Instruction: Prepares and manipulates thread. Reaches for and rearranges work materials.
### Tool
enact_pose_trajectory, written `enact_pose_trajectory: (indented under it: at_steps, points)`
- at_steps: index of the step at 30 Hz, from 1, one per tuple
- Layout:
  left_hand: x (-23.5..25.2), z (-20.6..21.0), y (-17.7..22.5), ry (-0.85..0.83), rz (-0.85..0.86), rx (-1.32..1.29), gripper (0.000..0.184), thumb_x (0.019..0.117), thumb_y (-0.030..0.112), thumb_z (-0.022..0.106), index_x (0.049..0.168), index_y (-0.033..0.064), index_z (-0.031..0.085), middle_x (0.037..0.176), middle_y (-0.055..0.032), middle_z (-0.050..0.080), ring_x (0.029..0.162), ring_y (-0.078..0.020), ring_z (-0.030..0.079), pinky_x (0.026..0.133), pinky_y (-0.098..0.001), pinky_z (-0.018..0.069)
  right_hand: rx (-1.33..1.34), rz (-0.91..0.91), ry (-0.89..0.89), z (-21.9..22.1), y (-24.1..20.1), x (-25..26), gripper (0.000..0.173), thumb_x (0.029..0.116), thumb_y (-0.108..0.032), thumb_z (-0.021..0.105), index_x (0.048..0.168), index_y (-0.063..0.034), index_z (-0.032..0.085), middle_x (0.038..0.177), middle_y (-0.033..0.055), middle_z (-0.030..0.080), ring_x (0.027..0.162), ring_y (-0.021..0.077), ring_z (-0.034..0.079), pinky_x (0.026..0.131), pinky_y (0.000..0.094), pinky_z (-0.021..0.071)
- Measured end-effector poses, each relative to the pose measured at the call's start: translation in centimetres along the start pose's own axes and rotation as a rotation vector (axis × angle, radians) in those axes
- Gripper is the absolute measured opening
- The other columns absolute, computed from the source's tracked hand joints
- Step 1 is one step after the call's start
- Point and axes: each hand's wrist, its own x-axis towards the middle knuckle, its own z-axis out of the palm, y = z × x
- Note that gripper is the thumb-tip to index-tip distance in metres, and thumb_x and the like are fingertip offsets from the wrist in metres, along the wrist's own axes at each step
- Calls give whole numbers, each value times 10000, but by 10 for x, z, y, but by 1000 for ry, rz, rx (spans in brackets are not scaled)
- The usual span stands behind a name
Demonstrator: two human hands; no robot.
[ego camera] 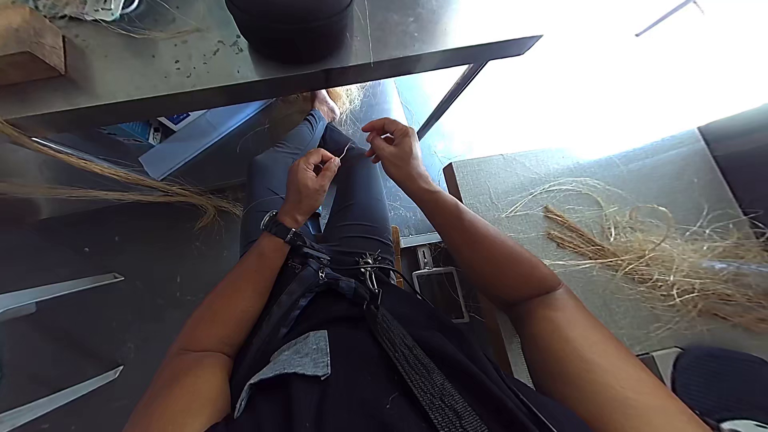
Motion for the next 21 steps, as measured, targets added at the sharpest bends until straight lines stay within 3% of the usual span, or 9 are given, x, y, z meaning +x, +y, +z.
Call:
enact_pose_trajectory:
  at_steps: [3,5,7,10,13,16,18,21]
  points:
    - [0,-2,-1,-31,-21,-13,171,1015,207,610,964,75,706,767,8,644,578,-68,555,539,-245,478,-5,-233,-33,2,-4,-4,174,989,-49,572,1074,1,715,1001,102,681,690,122,655,632,287,598]
    - [0,-2,2,-66,-19,-51,167,1018,204,617,959,76,708,755,15,643,577,-57,549,531,-231,465,-38,-293,-181,5,-4,-7,201,984,-50,594,1134,-8,720,1121,119,684,741,133,673,671,301,614]
    - [0,-2,5,-80,0,-67,164,1020,184,610,953,68,705,771,13,652,604,-52,563,549,-224,471,-94,-280,-291,10,-1,-9,229,974,-59,626,1180,-15,716,1116,114,696,774,134,678,711,305,609]
    - [2,-5,2,-44,11,-59,156,1025,162,597,966,67,705,801,11,668,623,-47,581,562,-218,487,-127,-201,-352,10,2,-7,119,988,-93,651,1033,-35,744,897,58,740,743,107,703,729,300,614]
    - [3,-9,-1,-1,-6,-45,166,1026,175,594,985,65,710,792,15,663,600,-46,565,551,-224,481,-7,19,-478,3,-3,-3,112,1003,-69,636,1017,5,719,824,72,736,672,125,708,660,301,623]
    - [3,-11,-4,14,-6,-48,168,1029,180,595,986,64,708,786,11,655,587,-48,550,543,-224,468,170,236,-560,1,-1,-2,99,1003,-28,622,1024,43,689,836,104,723,613,142,679,573,292,599]
    - [5,-12,-4,17,2,-40,163,1026,178,598,984,66,709,784,10,658,587,-49,554,539,-224,470,209,323,-542,1,-4,-2,129,1033,-48,583,1057,34,680,925,110,737,583,139,666,532,282,583]
    - [5,-13,-3,17,18,-8,160,1021,173,600,973,66,710,770,17,650,597,-42,558,549,-221,471,126,256,-371,1,-1,-2,195,1060,-93,539,1131,-8,700,1050,95,738,553,127,637,503,286,570]
